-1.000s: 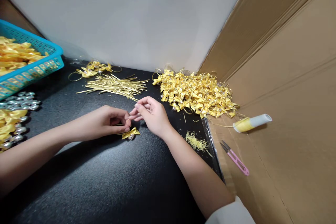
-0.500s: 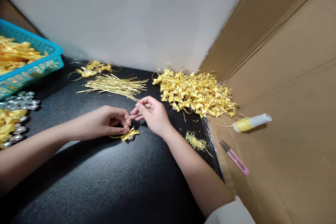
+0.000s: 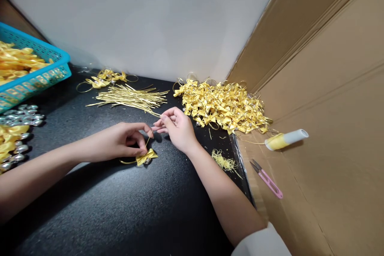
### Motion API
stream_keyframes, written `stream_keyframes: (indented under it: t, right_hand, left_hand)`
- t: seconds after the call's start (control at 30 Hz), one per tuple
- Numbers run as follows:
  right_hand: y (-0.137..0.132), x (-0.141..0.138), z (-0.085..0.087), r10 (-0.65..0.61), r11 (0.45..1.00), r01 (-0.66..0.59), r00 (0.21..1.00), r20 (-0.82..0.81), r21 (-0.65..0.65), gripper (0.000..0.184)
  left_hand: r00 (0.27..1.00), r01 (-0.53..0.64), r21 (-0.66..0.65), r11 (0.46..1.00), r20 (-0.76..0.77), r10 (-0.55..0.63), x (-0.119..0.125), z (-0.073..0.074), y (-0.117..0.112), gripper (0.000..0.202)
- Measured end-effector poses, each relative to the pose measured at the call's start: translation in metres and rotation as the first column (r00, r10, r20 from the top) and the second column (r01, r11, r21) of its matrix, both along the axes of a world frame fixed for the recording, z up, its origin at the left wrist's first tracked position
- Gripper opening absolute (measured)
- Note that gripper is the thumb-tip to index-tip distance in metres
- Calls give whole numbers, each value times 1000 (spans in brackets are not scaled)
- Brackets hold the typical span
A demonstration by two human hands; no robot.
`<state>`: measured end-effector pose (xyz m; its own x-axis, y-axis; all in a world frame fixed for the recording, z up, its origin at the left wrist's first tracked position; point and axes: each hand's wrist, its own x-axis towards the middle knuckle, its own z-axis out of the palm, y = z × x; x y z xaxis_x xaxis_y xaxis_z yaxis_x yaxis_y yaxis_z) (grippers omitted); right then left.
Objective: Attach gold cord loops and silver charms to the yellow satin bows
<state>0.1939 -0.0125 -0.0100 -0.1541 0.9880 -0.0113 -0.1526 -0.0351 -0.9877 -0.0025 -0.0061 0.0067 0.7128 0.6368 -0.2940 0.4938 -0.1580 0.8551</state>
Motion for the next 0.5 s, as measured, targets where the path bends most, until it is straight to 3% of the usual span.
stream_keyframes:
  t: [0.2, 0.37, 0.5]
  right_hand:
    - [4, 6, 0, -47, 999, 46, 998, -30, -8, 27]
    - [4, 8, 1, 30, 999, -31, 999, -10, -23, 18]
    - [5, 6, 2, 57, 998, -53, 994, 98, -38, 6]
  left_hand:
    - [996, -62, -20, 998, 58, 63, 0, -2, -1, 35]
    - [987, -101, -87, 991, 117, 111, 6, -9, -1, 37]
    - [981, -98, -104, 990, 155, 114, 9, -15, 0, 26]
